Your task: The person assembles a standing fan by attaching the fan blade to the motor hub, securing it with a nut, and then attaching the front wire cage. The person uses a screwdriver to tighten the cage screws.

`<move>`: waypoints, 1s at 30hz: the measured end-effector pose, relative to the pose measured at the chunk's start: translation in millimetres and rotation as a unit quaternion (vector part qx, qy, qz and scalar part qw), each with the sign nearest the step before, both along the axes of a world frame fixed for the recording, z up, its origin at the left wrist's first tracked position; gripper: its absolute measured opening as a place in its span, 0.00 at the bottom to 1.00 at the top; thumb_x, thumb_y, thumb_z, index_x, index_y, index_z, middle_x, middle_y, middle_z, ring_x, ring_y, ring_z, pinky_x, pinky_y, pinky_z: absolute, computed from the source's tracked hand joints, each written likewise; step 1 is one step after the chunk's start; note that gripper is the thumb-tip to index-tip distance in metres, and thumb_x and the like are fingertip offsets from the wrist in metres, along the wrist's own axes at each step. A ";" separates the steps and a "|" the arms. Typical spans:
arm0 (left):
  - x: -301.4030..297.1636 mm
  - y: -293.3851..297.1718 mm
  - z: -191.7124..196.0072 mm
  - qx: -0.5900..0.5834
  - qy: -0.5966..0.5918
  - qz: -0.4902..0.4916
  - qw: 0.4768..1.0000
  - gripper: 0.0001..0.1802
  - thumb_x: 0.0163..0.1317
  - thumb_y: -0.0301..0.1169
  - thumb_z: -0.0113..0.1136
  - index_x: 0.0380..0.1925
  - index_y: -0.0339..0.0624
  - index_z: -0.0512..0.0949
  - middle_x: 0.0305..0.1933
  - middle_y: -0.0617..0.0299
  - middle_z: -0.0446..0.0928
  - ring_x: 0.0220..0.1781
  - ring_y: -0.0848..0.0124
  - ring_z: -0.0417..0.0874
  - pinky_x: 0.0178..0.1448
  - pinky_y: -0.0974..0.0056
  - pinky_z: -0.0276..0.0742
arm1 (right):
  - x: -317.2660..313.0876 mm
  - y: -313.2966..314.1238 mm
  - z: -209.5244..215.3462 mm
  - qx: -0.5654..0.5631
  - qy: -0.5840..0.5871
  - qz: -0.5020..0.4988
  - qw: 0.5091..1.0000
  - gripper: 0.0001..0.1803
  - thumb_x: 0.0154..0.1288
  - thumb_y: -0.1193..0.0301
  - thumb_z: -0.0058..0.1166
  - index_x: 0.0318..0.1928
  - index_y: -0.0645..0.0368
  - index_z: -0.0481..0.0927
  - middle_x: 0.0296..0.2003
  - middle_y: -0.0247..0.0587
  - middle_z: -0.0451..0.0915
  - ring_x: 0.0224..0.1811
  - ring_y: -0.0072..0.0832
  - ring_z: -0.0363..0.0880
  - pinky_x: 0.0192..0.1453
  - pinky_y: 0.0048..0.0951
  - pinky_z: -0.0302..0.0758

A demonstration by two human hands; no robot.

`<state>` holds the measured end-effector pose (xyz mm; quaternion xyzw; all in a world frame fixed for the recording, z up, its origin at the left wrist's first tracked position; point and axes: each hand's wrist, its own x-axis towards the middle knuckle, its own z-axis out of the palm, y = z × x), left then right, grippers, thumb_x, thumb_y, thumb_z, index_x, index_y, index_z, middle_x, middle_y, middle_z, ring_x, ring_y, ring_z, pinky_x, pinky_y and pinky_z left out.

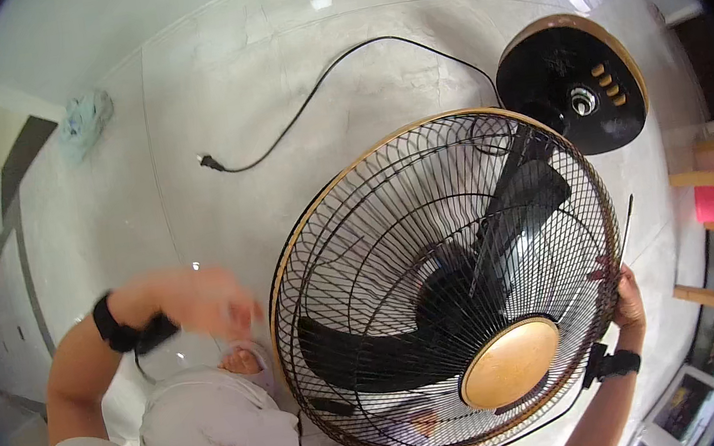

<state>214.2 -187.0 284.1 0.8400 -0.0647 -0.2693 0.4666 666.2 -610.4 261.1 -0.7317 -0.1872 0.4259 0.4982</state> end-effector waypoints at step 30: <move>131.8 27.0 55.6 0.026 -0.030 0.255 0.966 0.11 0.46 0.27 0.56 0.13 0.29 0.72 0.11 0.57 0.69 0.16 0.68 0.75 0.22 0.63 0.71 | 24.1 -46.4 4.0 -0.048 -0.023 -0.149 0.987 0.35 0.55 0.45 0.55 0.54 0.57 0.68 0.40 0.33 0.75 0.43 0.27 0.74 0.44 0.30 0.75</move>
